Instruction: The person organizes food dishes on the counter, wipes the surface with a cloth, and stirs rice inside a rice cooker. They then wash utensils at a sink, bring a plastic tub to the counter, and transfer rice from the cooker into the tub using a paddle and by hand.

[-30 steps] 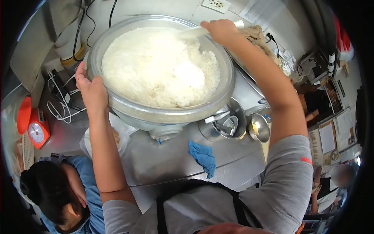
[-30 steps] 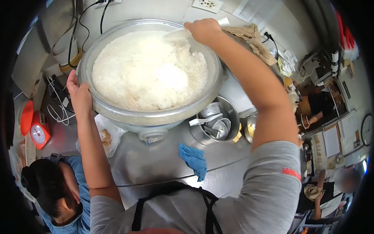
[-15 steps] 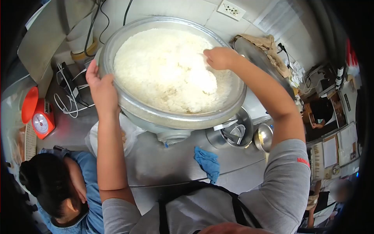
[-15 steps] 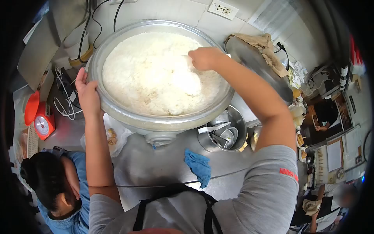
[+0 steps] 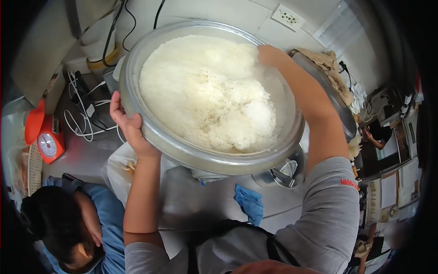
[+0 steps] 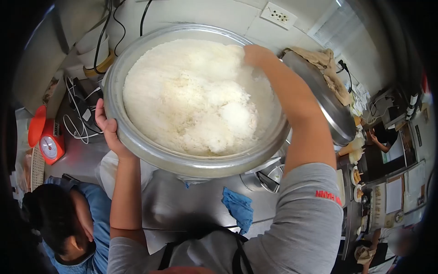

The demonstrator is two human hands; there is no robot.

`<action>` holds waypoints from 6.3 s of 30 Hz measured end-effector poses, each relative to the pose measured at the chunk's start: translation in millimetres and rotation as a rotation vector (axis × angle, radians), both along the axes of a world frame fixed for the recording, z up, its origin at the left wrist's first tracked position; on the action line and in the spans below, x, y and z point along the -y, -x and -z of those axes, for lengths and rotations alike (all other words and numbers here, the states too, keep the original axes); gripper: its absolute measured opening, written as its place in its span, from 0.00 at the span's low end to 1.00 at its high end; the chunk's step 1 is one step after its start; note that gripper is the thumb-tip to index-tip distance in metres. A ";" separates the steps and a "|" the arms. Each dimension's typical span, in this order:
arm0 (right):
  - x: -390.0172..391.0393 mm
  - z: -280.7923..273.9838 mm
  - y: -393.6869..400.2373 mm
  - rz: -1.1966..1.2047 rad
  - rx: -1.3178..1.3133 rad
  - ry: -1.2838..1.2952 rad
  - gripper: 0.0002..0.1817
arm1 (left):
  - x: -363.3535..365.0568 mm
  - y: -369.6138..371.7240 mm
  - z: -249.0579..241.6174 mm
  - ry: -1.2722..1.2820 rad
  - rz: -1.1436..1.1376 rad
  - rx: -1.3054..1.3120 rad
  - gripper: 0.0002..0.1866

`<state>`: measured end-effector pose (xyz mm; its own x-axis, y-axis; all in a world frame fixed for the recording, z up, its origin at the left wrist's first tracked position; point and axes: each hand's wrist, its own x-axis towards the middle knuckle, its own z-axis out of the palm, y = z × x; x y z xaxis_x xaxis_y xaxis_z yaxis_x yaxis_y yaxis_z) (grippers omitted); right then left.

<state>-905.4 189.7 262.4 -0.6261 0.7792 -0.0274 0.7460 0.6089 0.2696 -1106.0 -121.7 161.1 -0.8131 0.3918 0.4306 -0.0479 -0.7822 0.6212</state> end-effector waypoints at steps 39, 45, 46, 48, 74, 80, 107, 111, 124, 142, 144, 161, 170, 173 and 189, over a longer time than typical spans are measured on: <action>205.3 -62.7 49.2 -0.855 0.452 -0.267 0.06 | -0.5 32.4 -43.9 0.468 -0.046 -0.052 0.34; 144.3 -83.0 111.8 -0.383 0.200 -0.471 0.10 | 1.0 30.4 -46.6 0.442 0.005 -0.023 0.35; 137.4 -65.0 134.7 -0.379 0.248 -0.439 0.11 | 1.5 31.1 -46.2 0.443 0.005 -0.021 0.35; 131.6 -40.6 150.3 -0.363 0.294 -0.351 0.12 | -1.6 34.2 -41.8 0.467 -0.030 -0.069 0.35; 89.2 -18.6 108.7 -0.227 0.127 -0.062 0.14 | -73.1 139.1 -6.2 0.836 -0.015 -0.186 0.18; 124.8 -42.1 61.3 -0.498 0.248 -0.012 0.13 | -74.7 146.7 3.1 0.683 0.221 -0.096 0.18; 151.0 -68.3 27.6 -0.243 0.450 0.007 0.15 | -73.2 144.2 1.5 0.754 -0.031 -0.280 0.21; 130.2 -85.8 -7.4 -0.226 0.320 -0.134 0.15 | -76.6 141.9 3.3 0.729 0.014 -0.152 0.21; 213.8 -109.7 169.8 -0.895 0.121 -0.523 0.14 | -88.0 150.8 14.9 0.720 0.086 -0.080 0.20; 212.7 -26.9 189.2 -0.361 -1.069 1.257 0.20 | -73.2 138.6 -0.6 0.708 0.081 -0.025 0.17; 203.7 -25.8 159.6 -0.284 -1.078 1.220 0.18 | -71.5 136.7 -1.2 0.683 0.075 -0.008 0.16; 169.5 -11.1 242.5 -0.381 -1.128 0.871 0.14 | -71.1 135.6 -0.3 0.750 -0.040 -0.084 0.18; 167.5 -33.5 157.1 -0.180 -0.959 0.689 0.13 | -73.9 139.3 1.4 0.676 0.066 -0.089 0.17; 160.2 -54.6 166.2 -0.129 -0.976 0.624 0.13 | -74.1 137.3 -1.4 0.658 0.040 -0.086 0.17; 103.5 -19.0 144.1 -0.047 -1.365 0.700 0.10 | -74.7 142.3 3.2 0.705 0.080 -0.058 0.16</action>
